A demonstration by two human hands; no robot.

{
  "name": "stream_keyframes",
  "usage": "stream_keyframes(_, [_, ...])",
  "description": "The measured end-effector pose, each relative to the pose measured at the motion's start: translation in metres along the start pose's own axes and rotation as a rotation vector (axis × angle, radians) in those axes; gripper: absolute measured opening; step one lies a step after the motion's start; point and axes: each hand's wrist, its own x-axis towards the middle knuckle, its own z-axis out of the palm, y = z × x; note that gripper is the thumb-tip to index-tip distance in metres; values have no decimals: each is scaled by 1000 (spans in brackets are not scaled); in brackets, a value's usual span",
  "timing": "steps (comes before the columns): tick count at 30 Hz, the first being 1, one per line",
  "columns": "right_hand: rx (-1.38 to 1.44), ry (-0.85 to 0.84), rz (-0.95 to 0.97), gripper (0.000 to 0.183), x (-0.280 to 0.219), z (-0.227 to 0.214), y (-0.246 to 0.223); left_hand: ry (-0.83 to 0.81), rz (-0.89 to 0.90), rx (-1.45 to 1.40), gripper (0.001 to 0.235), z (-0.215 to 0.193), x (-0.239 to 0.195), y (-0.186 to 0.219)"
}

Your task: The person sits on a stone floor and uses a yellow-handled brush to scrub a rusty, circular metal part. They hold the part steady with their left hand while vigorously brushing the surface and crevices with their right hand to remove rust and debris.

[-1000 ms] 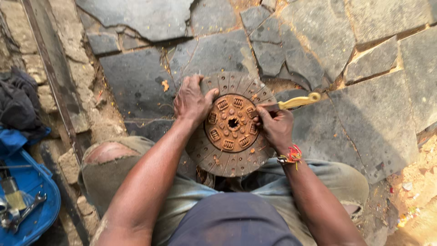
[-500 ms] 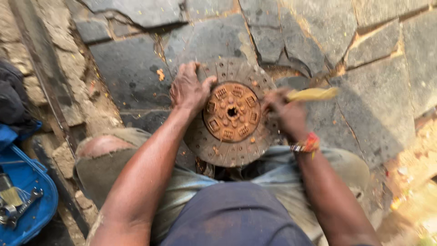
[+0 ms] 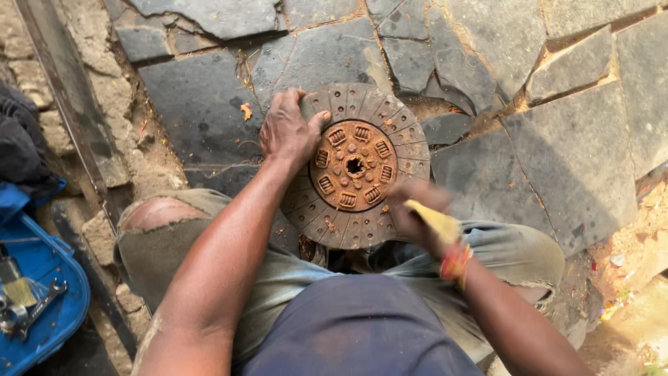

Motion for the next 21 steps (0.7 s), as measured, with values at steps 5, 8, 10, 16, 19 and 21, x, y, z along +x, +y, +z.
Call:
stream_keyframes(5, [146,-46,211,11,0,-9,15,50,64,34,53,-3,4,0])
stream_keyframes(8, [491,81,600,10,-6,13,20,63,64,36,54,1,-6,-4])
stream_keyframes(10, [504,3,545,12,-6,19,12,59,59,25,55,-4,1,2])
stream_keyframes(16, [226,-10,215,7,11,-1,-10,20,1,19,54,3,3,0])
stream_keyframes(19, [175,-133,231,11,17,-5,-13,51,45,12,56,2,4,-3])
stream_keyframes(21, [156,-286,248,11,9,-24,-19,42,57,-29,55,3,-2,-3])
